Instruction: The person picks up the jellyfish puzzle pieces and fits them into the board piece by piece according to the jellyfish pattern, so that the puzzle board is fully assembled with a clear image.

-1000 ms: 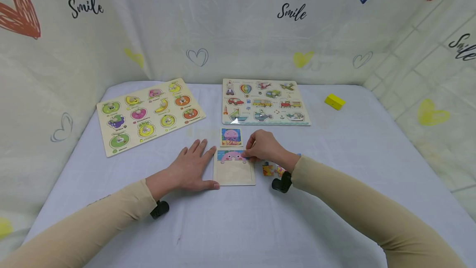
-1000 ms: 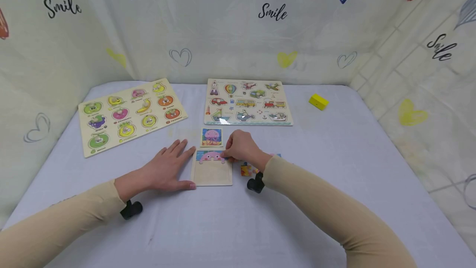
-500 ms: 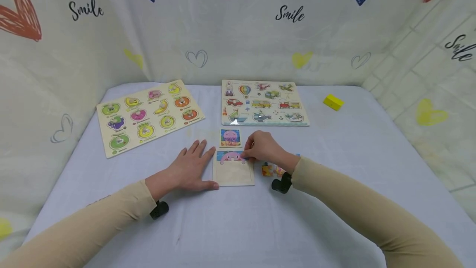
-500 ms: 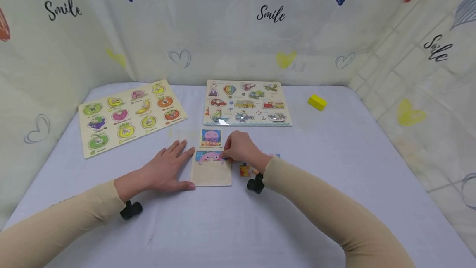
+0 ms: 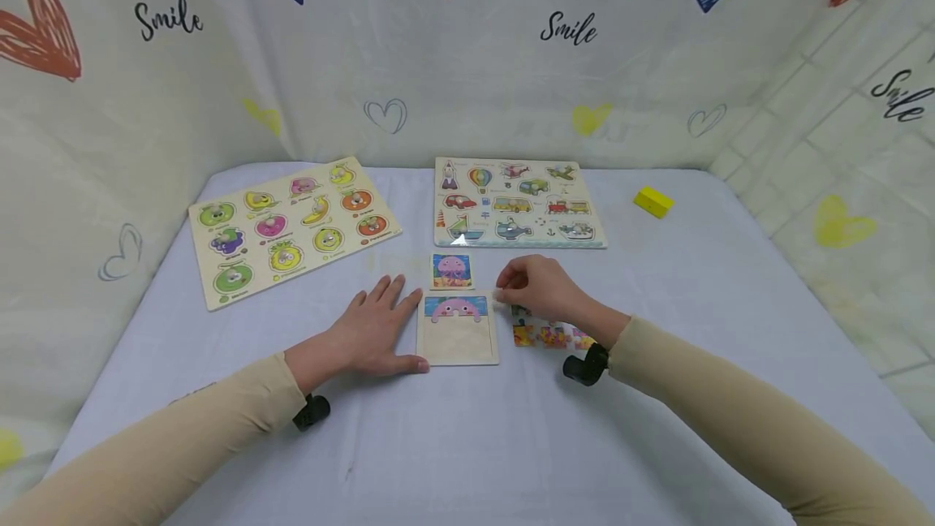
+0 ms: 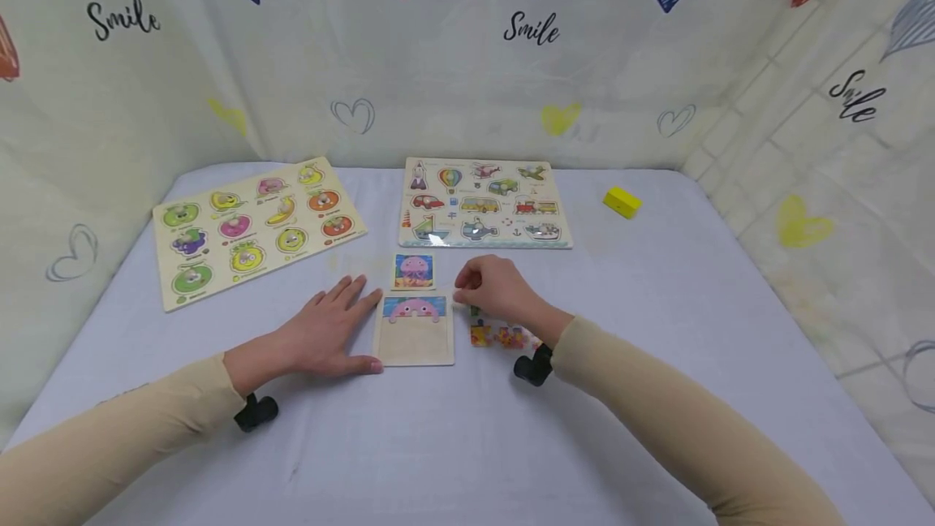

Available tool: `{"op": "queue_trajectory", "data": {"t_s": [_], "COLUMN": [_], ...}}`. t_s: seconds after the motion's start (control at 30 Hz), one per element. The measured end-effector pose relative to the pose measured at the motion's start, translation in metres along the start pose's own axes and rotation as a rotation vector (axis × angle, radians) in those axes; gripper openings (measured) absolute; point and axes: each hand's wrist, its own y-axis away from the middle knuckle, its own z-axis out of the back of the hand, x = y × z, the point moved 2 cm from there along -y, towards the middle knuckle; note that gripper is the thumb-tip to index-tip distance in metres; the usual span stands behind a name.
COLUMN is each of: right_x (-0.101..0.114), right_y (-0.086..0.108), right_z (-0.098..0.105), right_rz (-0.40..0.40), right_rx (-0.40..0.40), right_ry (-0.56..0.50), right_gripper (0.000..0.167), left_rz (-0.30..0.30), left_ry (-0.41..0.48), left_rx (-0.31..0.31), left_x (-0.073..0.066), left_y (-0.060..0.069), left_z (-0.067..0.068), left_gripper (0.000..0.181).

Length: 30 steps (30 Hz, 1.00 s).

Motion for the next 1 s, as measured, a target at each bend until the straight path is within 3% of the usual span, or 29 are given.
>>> {"op": "queue_trajectory", "data": {"t_s": [0.4, 0.63, 1.0], "right_x": [-0.029, -0.040, -0.040], "right_y": [0.007, 0.008, 0.007], "right_z": [0.014, 0.013, 0.008], "right_rz": [0.025, -0.002, 0.045], "right_rx": [-0.041, -0.034, 0.008], "right_ry": [0.006, 0.035, 0.158], "right_gripper": [0.023, 0.025, 0.027], "left_rz": [0.004, 0.002, 0.010], "left_ry": [0.002, 0.011, 0.018], "left_rx": [0.003, 0.007, 0.007], "left_x": [0.001, 0.000, 0.001], "left_y": [-0.001, -0.001, -0.001], "left_z": [0.000, 0.001, -0.001], "left_gripper": [0.107, 0.107, 0.107]}}
